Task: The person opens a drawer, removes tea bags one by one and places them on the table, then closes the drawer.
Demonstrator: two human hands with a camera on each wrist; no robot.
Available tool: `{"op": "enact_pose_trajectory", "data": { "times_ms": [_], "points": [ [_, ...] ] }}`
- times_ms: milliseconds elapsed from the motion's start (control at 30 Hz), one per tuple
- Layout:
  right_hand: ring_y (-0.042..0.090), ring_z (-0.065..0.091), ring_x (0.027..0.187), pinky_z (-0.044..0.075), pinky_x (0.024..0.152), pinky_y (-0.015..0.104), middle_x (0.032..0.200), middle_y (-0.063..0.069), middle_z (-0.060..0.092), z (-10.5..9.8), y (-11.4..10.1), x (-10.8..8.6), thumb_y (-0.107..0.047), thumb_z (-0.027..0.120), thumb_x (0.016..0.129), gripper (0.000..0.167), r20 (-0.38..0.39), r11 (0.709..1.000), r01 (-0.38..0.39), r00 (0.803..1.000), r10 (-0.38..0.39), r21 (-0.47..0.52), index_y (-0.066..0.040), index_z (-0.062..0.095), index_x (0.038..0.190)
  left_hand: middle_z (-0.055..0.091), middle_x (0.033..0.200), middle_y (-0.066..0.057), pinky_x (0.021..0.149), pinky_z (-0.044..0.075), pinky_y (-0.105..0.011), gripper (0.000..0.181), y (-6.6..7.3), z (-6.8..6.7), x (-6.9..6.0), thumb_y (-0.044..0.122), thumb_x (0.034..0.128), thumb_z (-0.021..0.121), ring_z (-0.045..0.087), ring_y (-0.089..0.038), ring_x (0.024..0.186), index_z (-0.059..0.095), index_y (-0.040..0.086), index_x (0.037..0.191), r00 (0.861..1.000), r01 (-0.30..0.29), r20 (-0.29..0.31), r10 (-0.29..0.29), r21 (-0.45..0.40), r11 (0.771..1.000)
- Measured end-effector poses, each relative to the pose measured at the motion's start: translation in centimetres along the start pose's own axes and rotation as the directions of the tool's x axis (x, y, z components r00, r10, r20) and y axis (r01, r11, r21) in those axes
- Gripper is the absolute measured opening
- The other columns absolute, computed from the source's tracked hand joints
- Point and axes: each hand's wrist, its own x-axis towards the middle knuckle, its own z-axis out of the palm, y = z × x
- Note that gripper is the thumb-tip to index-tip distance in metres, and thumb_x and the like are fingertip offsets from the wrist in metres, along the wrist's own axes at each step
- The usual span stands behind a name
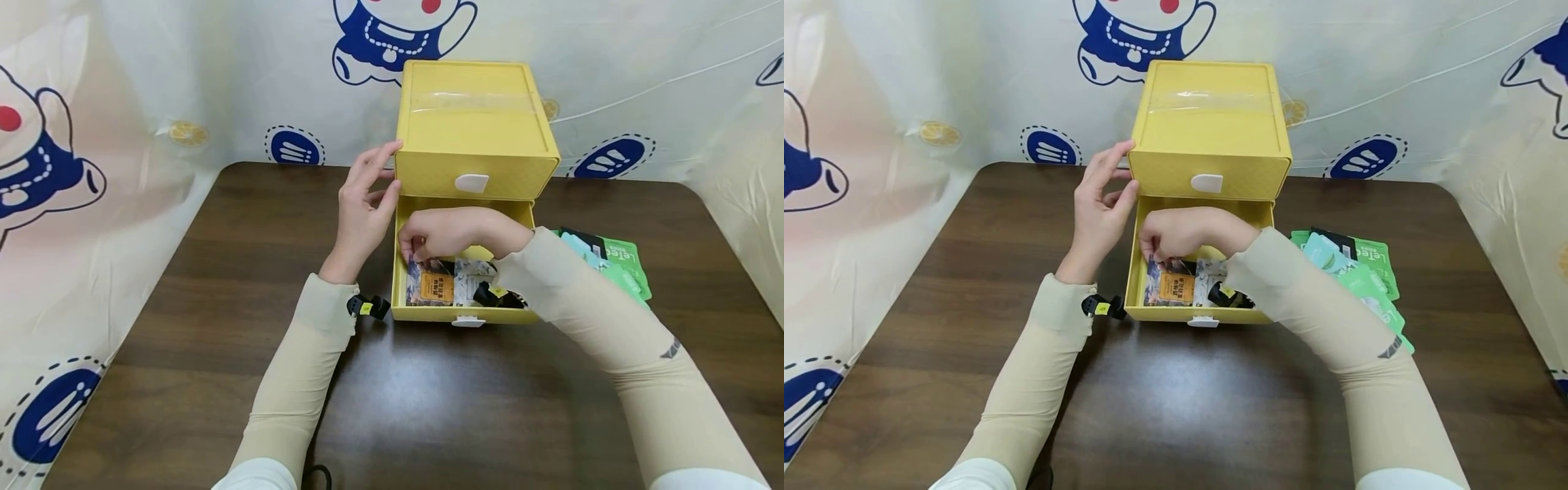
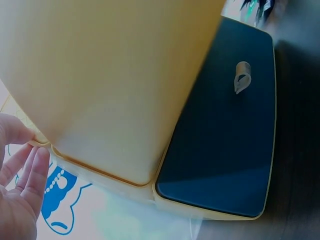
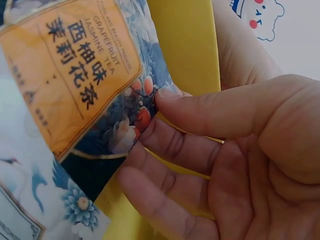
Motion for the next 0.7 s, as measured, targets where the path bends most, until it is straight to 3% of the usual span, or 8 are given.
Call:
{"op": "enact_pose_trajectory", "data": {
  "times_ms": [433, 700],
  "points": [
    [0.014, 0.054, 0.075, 0.048, 0.072, 0.027, 0.083, 0.005, 0.061, -0.4, -0.4, -0.6, 0.006, 0.054, 0.091, 0.013, -0.030, 1.000, 0.017, 0.999, -0.017, -0.002, -0.003, 0.064, 0.090, 0.057, 0.126, -0.014, 0.080, 0.063, -0.043, 0.043, 0.1, -0.2, 0.1, -0.001, 0.0953, 0.061, 0.065, -0.023, 0.104, 0.059, 0.009, 0.138, 1.000, 0.012, 0.006, -0.012, -0.029, 1.000],
    [0.017, 0.057, 0.078, 0.050, 0.075, 0.030, 0.086, 0.006, 0.063, -0.9, -0.8, -1.6, 0.003, 0.055, 0.095, 0.012, -0.128, 1.000, 0.020, 0.991, -0.022, -0.020, -0.005, 0.064, 0.092, 0.056, 0.127, -0.015, 0.080, 0.063, -0.042, 0.044, 0.0, -0.1, 0.0, -0.001, 0.0956, 0.060, 0.064, -0.024, 0.105, 0.058, 0.008, 0.138, 1.000, 0.001, 0.005, -0.001, -0.022, 1.000]
  ]
}}
